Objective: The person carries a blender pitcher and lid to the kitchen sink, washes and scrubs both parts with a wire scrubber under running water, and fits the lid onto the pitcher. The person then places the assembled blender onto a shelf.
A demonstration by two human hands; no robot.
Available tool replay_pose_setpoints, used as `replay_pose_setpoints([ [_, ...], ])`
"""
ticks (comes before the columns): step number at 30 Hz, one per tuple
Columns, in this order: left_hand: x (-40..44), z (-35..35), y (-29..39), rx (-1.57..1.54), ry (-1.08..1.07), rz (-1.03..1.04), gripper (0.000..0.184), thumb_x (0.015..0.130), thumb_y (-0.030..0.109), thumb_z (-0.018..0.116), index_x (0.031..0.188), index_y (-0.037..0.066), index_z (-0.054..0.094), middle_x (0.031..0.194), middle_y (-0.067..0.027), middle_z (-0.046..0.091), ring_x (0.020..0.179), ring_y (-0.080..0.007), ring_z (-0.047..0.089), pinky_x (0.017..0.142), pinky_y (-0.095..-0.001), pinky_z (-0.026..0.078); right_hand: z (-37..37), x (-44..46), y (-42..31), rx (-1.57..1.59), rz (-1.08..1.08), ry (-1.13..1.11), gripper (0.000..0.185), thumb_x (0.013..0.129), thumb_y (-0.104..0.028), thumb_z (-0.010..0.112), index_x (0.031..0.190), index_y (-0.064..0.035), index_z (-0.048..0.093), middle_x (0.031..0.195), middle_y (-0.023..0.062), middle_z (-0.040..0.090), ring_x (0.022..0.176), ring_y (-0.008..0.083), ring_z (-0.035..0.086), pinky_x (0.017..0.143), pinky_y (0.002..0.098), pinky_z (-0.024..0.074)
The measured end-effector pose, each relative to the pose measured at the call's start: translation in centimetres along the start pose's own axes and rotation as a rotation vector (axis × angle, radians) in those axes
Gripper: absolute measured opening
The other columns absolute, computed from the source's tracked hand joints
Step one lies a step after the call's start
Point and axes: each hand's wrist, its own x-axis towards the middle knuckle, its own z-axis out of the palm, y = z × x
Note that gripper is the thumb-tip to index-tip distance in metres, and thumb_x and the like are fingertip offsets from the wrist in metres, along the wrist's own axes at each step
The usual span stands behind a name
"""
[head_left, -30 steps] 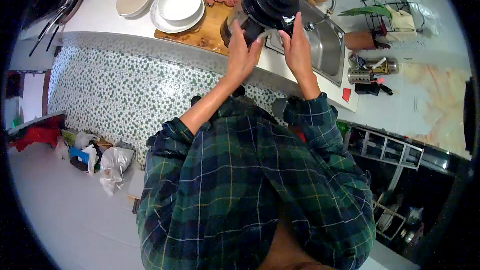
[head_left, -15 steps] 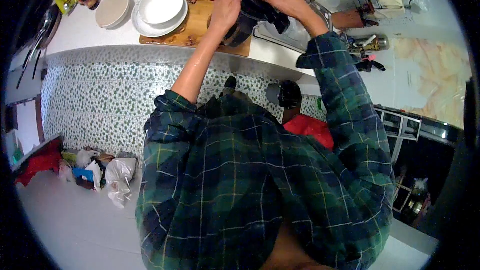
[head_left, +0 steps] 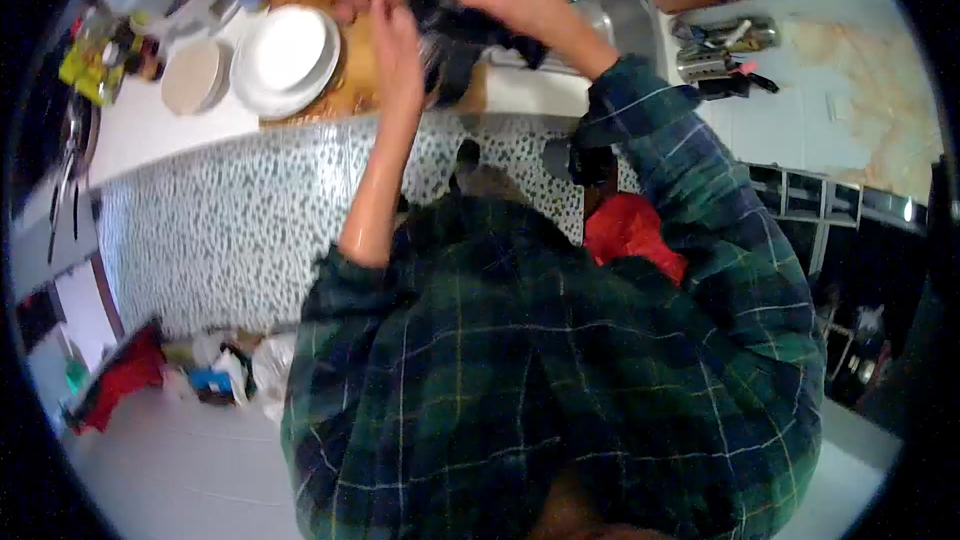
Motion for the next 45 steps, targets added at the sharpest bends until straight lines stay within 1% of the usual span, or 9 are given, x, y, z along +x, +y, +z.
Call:
replay_pose_setpoints([
  [3,-6.2,-2.3,-3.0,0.263,-0.153,-0.206,0.051,0.081,0.026,0.061,0.118,-0.004,0.044,0.118,-0.0177,0.045,0.11,-0.0287,0.043,0.1,-0.0396,0.028,-0.9,0.1,1.5,-0.089,-0.181,0.145,0.055,0.068,-0.044,0.067,0.108,-0.0062,0.059,0.108,0.0147,0.057,0.102,0.0318,0.052,0.09,0.0402,0.0397],
  [5,-9.0,-2.4,-5.3,0.459,-0.315,-0.002,0.059,0.08,0.031,0.063,0.122,-0.004,0.04,0.121,-0.0178,0.045,0.113,-0.0284,0.041,0.099,-0.039,0.029,-0.3,-0.2,1.3,-0.045,-0.092,0.148,0.062,0.066,-0.048,0.066,0.112,-0.0068,0.057,0.116,0.0223,0.05,0.109,0.0386,0.045,0.095,0.044,0.0353],
  [11,-5.7,0.3,-0.1,0.091,-0.423,-0.218,0.024,0.079,0.017,0.069,0.089,-0.003,0.06,0.082,-0.004,0.059,0.073,-0.0125,0.052,0.071,-0.0279,0.044,-3.3,-1.3,-0.2,0.248,0.011,0.024,0.064,0.063,-0.052,0.068,0.114,-0.0167,0.056,0.116,0.0195,0.046,0.106,0.0384,0.045,0.088,0.0449,0.0401],
  [17,-5.5,2.2,-2.6,0.135,-0.543,-0.378,0.04,0.077,0.028,0.071,0.098,-0.005,0.063,0.1,-0.0112,0.063,0.086,-0.019,0.058,0.082,-0.0306,0.044,-3.2,0.6,2.2,0.145,-0.403,-0.005,0.058,0.071,-0.05,0.064,0.113,-0.0113,0.055,0.117,0.0191,0.047,0.109,0.0366,0.044,0.094,0.0429,0.0361],
  [20,-6.0,2.1,-3.8,0.198,-0.612,-0.315,0.044,0.075,0.038,0.069,0.09,-0.003,0.062,0.087,-0.0126,0.063,0.078,-0.0234,0.058,0.073,-0.0355,0.045,-1.2,1.8,5.3,0.042,-0.487,-0.029,0.057,0.072,-0.043,0.065,0.116,-0.0082,0.053,0.121,0.0164,0.047,0.111,0.0331,0.046,0.096,0.0415,0.0361],
  [26,-5.3,3.8,-1.2,0.123,-0.538,-0.232,0.033,0.073,0.027,0.073,0.085,0.0,0.059,0.076,-0.0142,0.061,0.071,-0.0277,0.058,0.068,-0.0368,0.046,-3.3,1.2,1.1,-0.029,-0.215,-0.212,0.057,0.079,-0.038,0.064,0.124,-0.0086,0.045,0.128,0.0174,0.037,0.117,0.036,0.039,0.095,0.0436,0.037],
  [43,-6.1,6.1,-3.7,0.051,-0.283,-0.09,0.033,0.07,0.024,0.074,0.086,-0.001,0.06,0.084,-0.02,0.064,0.079,-0.0333,0.061,0.071,-0.0381,0.047,0.7,-0.2,-4.7,-0.089,0.403,0.263,0.054,0.087,-0.036,0.055,0.13,-0.0074,0.041,0.135,0.0192,0.033,0.121,0.0374,0.034,0.098,0.0514,0.0331],
  [44,-6.3,5.9,-4.3,0.121,-0.276,-0.019,0.032,0.07,0.023,0.073,0.084,-0.003,0.06,0.082,-0.0203,0.063,0.077,-0.0352,0.06,0.069,-0.0399,0.046,3.4,0.5,0.8,-0.124,0.202,0.469,0.051,0.069,-0.044,0.067,0.11,-0.0153,0.059,0.113,0.0136,0.052,0.105,0.0329,0.05,0.088,0.0435,0.042],
  [45,-6.3,5.1,-3.8,0.531,-0.388,-0.117,0.035,0.07,0.025,0.073,0.081,-0.005,0.059,0.08,-0.0206,0.062,0.074,-0.0355,0.059,0.066,-0.0413,0.045,3.0,0.6,-0.7,-0.03,0.156,0.464,0.047,0.064,-0.037,0.07,0.099,-0.0064,0.062,0.098,0.0147,0.057,0.099,0.0297,0.052,0.087,0.0388,0.0413],
])
